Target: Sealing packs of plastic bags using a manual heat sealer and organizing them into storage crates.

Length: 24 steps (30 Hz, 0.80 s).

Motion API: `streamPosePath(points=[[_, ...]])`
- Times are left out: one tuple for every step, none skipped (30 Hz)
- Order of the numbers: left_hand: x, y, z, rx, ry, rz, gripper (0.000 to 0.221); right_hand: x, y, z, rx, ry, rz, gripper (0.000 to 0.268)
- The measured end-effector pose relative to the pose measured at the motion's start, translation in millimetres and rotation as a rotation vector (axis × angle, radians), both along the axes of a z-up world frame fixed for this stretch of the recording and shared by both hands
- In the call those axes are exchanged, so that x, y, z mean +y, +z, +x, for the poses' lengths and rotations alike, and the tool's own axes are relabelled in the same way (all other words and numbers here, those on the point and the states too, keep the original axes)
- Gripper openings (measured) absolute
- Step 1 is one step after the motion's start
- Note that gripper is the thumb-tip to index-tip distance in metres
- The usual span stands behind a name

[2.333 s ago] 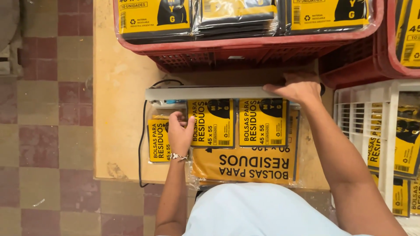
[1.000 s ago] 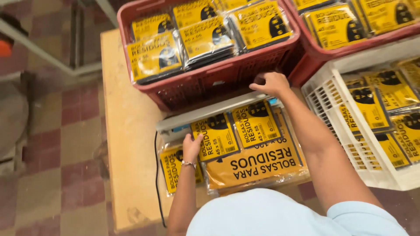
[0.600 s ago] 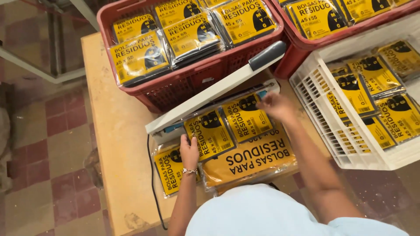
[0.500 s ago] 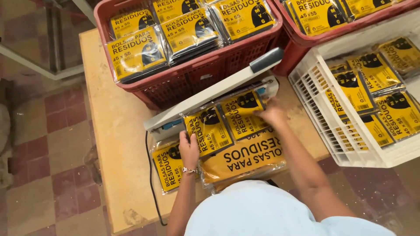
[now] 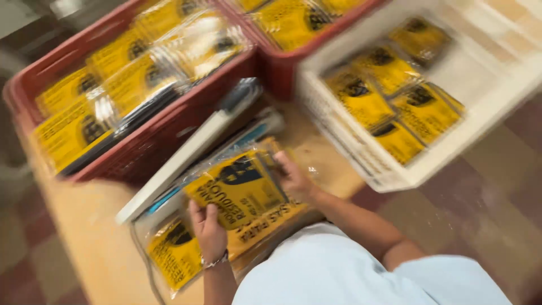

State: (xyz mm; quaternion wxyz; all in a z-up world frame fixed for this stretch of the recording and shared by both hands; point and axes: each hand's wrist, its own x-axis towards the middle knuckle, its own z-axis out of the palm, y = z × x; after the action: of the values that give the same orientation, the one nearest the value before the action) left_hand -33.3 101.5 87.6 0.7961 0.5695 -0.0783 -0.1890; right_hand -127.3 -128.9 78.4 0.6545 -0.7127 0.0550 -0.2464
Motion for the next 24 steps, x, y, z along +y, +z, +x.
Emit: streamPosePath(points=[[-22.5,10.9,-11.4,0.011,-0.07,0.004,0.04,-6.5,14.7,-19.3,0.011,-0.07,0.004,0.018],[-44.8,22.4,-19.9,0.022,-0.028,0.067,0.035,-14.0,29.2,-32.0,0.062,0.0,0.17,0.019],[-65.3,34.0,-27.5,0.029,0.015,0.13,0.031,-20.1,43.8,-42.3,0.103,0.071,0.338,0.03],[-87.0,39.9,-35.6,0.028,-0.018,0.127,0.031,-32.5,55.5,-55.1,0.098,0.038,0.336,0.03],[-106.6,46.1,-42.4,-0.043,-0.014,0.196,0.029,-42.7,67.5,-66.0,0.1,0.093,0.382,0.062],[-122.9,53.8,-52.1,-0.112,0.01,0.269,0.026,-51.7,80.0,-76.3,0.105,0.168,0.432,0.109],[-138.2,51.9,-58.0,-0.113,-0.004,0.269,0.026,-69.4,93.5,-88.3,0.103,0.154,0.434,0.109],[-151.3,48.6,-64.6,-0.195,-0.028,0.268,0.017,-86.0,105.8,-99.2,0.199,0.051,0.304,0.073],[-163.3,44.9,-70.1,-0.277,-0.052,0.266,0.011,-101.6,117.8,-109.0,0.294,-0.05,0.173,0.042],[-177.0,59.3,-73.5,-0.274,-0.055,0.269,0.011,-134.4,126.5,-121.9,0.298,-0.052,0.176,0.042],[-190.1,73.5,-75.7,-0.428,-0.111,0.132,0.015,-166.6,134.9,-133.8,0.396,-0.165,-0.041,0.036],[-201.7,86.7,-79.2,-0.574,-0.159,-0.006,0.022,-198.6,143.0,-145.0,0.496,-0.268,-0.262,0.033],[-199.4,83.4,-78.2,-0.565,-0.154,-0.001,0.022,-233.3,151.0,-156.1,0.504,-0.26,-0.261,0.033],[-199.0,79.1,-78.5,-0.5,-0.125,0.005,0.026,-271.6,161.0,-164.5,0.609,-0.486,-0.425,0.022],[-197.9,74.9,-78.7,-0.436,-0.097,0.01,0.033,-309.5,171.5,-171.1,0.704,-0.715,-0.593,0.013],[-189.0,61.0,-75.6,-0.429,-0.083,0.013,0.033,-358.9,154.8,-182.6,0.706,-0.699,-0.6,0.013],[-180.1,46.8,-72.9,-0.413,-0.058,0.085,0.027,-408.8,137.9,-192.8,0.784,-0.798,-0.821,0.023],[-169.7,33.0,-70.7,-0.394,-0.041,0.162,0.02,-457.1,119.3,-204.1,0.859,-0.893,-1.043,0.034],[-160.8,28.3,-72.9,-0.383,-0.033,0.169,0.02,-486.8,110.5,-211.1,0.864,-0.877,-1.046,0.034],[-152.1,23.3,-75.0,-0.328,0.067,0.274,0.017,-515.7,101.4,-220.4,0.977,-0.835,-1.039,0.031],[-143.2,18.3,-77.3,-0.272,0.166,0.379,0.015,-544.3,92.0,-229.5,1.09,-0.79,-1.03,0.029],[-133.7,16.3,-80.5,-0.26,0.167,0.39,0.015,-548.1,96.6,-231.1,1.1,-0.774,-1.03,0.029],[-123.6,14.8,-83.5,-0.209,0.259,0.553,0.013,-551.4,101.4,-232.1,1.2,-0.696,-0.781,0.026],[-114.5,12.8,-84.8,-0.159,0.35,0.711,0.011,-555.3,107.2,-232.0,1.282,-0.615,-0.53,0.023]])
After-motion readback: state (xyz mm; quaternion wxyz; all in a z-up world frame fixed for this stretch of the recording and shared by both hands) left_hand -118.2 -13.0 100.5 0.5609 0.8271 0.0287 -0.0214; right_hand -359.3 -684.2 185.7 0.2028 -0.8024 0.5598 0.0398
